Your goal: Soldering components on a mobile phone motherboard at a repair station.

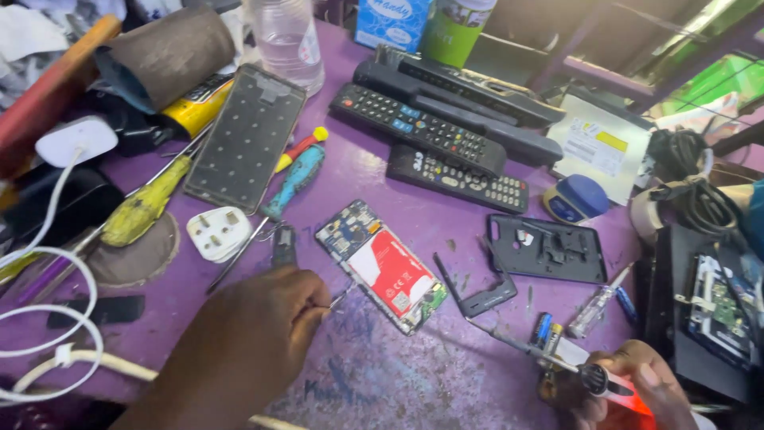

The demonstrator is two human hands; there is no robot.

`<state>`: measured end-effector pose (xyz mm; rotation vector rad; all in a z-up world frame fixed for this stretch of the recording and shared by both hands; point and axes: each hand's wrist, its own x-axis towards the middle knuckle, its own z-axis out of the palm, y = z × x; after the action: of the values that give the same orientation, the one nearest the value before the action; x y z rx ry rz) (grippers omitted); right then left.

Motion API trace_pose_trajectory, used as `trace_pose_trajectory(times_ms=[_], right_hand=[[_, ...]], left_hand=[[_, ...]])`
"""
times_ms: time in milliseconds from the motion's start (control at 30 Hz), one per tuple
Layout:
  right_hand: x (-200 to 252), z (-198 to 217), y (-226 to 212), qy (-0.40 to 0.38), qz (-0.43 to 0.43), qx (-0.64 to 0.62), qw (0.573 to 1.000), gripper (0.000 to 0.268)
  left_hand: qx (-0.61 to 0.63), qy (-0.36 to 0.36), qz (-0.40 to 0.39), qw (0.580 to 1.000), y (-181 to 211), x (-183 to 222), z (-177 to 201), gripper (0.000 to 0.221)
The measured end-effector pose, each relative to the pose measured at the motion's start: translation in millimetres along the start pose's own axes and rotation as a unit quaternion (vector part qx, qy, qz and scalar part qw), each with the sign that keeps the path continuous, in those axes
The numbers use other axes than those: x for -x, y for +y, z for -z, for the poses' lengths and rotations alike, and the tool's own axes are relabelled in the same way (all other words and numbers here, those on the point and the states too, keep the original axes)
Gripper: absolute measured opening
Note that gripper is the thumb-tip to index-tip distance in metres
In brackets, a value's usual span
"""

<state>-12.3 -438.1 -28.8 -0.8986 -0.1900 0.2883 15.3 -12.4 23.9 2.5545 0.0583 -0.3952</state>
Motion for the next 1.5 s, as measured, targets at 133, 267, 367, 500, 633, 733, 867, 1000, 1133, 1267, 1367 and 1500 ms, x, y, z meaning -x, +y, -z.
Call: trace_pose_trajectory(times_ms=[133,267,367,500,633,733,867,1000,1133,1267,1367,1500], right_hand=[[8.4,27.5,9.3,0.028,0.024,0.132,0.991,0.027],[25.4,64.1,26.1,0.048,0.129,0.434,0.89,0.034],[31.5,79.4,31.0,0.021,0.074,0.483,0.872,0.025],[28.3,31.2,47.6,0.038,0.067,0.458,0.886,0.031],[30.9,17.0,52.0,0.077,0.04,0.479,0.873,0.028],[29.5,9.1,52.2,0.076,0.018,0.421,0.904,0.027],[28.4,18.0,55.7,0.043,0.059,0.403,0.912,0.032],[22.8,-5.3,53.9,0.066,0.05,0.324,0.942,0.03],[16.1,-22.5,51.2,0.025,0.044,0.265,0.963,0.03],[19.3,-8.6,50.4,-0.011,0.059,0.25,0.966,0.031],[1.7,-22.4,45.5,-0.096,0.069,0.211,0.97,0.038],[8.7,13.6,41.6,-0.131,0.08,0.321,0.935,0.039]], left_hand=[[0.051,0.067,-0.065,0.994,-10.3,17.8,-3.2,0.008],[0.135,-0.005,0.01,0.991,-8.3,29.3,5.5,0.045],[0.174,-0.007,0.008,0.985,-15.5,33.4,-10.3,0.039],[0.156,0.017,-0.032,0.987,-24.4,33.0,-25.6,0.031],[0.187,0.051,-0.158,0.968,-23.7,27.6,-27.7,0.013],[0.163,0.077,-0.247,0.952,-20.9,19.7,-25.6,0.012],[0.124,0.104,-0.276,0.947,-22.8,14.3,-25.0,0.01],[0.129,0.106,-0.266,0.949,-24.2,12.0,-25.8,0.007],[0.123,0.111,-0.275,0.947,-22.7,10.3,-26.4,0.011],[0.124,0.116,-0.294,0.94,-21.2,9.0,-23.4,0.015],[0.113,0.123,-0.301,0.939,-22.4,9.6,-24.6,0.012],[0.119,0.138,-0.309,0.933,-23.6,9.1,-27.7,0.016]])
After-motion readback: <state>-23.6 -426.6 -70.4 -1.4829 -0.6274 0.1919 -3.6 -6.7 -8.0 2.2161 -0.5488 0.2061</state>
